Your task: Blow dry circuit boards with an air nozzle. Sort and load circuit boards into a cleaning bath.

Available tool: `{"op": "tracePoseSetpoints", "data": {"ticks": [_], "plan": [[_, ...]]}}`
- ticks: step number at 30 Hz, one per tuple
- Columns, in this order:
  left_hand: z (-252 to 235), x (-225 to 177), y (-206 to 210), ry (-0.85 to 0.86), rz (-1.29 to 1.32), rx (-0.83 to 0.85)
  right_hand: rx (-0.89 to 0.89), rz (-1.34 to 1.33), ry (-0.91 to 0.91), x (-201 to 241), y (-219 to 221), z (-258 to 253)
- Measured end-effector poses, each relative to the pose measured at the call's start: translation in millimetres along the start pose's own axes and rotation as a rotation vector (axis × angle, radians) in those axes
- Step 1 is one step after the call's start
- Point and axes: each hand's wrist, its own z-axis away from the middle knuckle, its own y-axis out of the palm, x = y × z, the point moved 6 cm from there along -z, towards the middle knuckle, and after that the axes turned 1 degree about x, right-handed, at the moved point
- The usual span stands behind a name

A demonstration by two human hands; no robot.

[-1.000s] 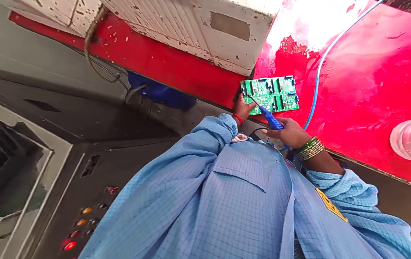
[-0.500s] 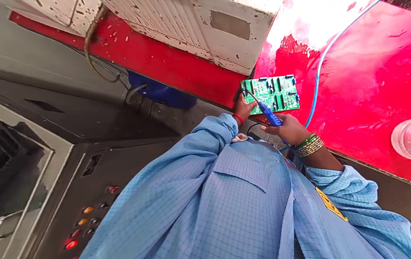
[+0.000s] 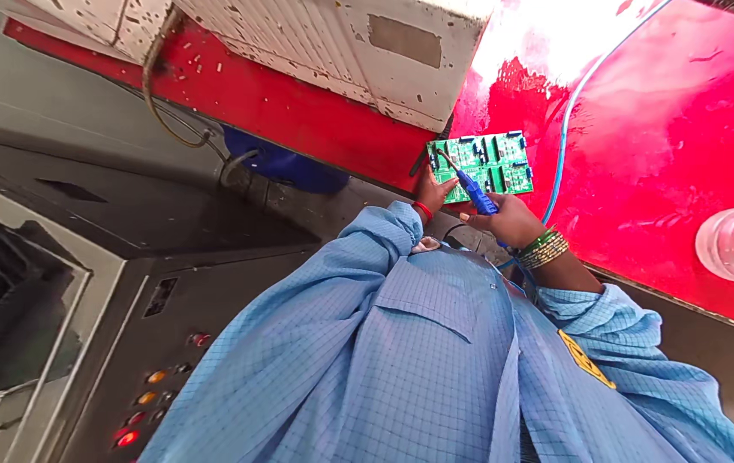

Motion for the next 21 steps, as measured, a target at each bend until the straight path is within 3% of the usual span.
{"op": "tracePoseSetpoints", "data": {"ticks": [9,21], "plan": [[-0.1,-1.4,1.1,-0.013,-0.009,-0.004,0.066,-0.006,0.038,-20.3,11.4,18.3],[-3.9,6.7,1.7,-0.017,0.03,0.002,-0.035,-0.061,0.018,-15.9,-9.2,3.8]]}}
